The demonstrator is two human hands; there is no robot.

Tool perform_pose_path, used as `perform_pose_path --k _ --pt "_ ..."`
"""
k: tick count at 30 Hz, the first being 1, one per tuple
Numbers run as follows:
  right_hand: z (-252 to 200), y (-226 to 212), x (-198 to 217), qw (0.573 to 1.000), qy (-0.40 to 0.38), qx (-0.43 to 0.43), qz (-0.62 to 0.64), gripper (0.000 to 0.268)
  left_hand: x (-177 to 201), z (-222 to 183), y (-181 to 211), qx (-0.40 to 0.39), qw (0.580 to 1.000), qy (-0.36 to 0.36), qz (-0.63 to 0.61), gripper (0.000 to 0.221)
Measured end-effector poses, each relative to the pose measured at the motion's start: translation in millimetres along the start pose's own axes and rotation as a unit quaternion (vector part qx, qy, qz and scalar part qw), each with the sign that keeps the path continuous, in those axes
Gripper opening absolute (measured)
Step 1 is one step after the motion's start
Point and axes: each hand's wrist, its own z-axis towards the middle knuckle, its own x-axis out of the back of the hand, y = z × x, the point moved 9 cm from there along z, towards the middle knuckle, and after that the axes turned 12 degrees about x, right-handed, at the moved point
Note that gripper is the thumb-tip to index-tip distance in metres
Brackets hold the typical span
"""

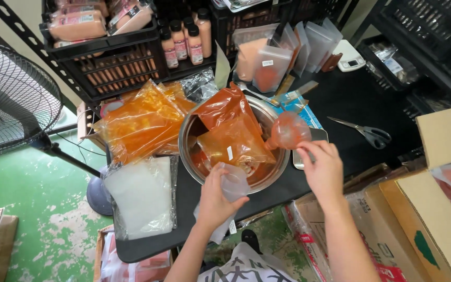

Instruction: The person fills small plastic pouches with a red sauce using a spoon, weighs them on a digital scale, and seals them.

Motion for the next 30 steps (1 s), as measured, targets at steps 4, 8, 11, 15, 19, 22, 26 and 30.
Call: perform_pose_path --k 4,8,11,15,19,22,26,30 --pt "22.8 -33.9 58.4 0.994 0.001 -0.041 0.105 0.009 -21.8 4.1 27.7 0.012 0.997 -0.046 -0.062 0.095" --pt "30.9 -52.6 82.0 0.984 -0.064 -0.047 0.159 0.013 -41.7 9.1 74.3 0.049 0.979 -0.135 -0.146 0.126" --pt "31.7 -46.3 99.1 0.979 -0.098 -0.062 0.167 0.013 -66.4 9.6 112.1 0.037 0.963 -0.188 -0.189 0.132" --pt "33.1 -24.9 123.2 0.979 -0.114 -0.088 0.141 0.014 -101.5 17.2 162.0 0.03 0.94 -0.255 -0.223 0.134" --pt "31.9 30.2 120.4 0.991 -0.087 -0.063 0.086 0.013 -169.8 63.8 169.1 0.019 0.943 -0.243 -0.228 0.134" --pt "33.5 73.4 96.5 0.998 -0.061 -0.016 -0.016 0.009 -203.2 105.5 179.8 -0.052 0.95 -0.184 -0.247 0.132" --pt "24.6 124.7 42.5 0.995 -0.061 -0.013 -0.075 0.014 -243.3 151.5 167.3 -0.111 0.944 -0.133 -0.282 0.134" --pt "21.3 148.8 4.8 0.993 -0.101 -0.043 -0.048 0.016 -276.0 183.4 140.7 -0.116 0.943 -0.136 -0.282 0.14"
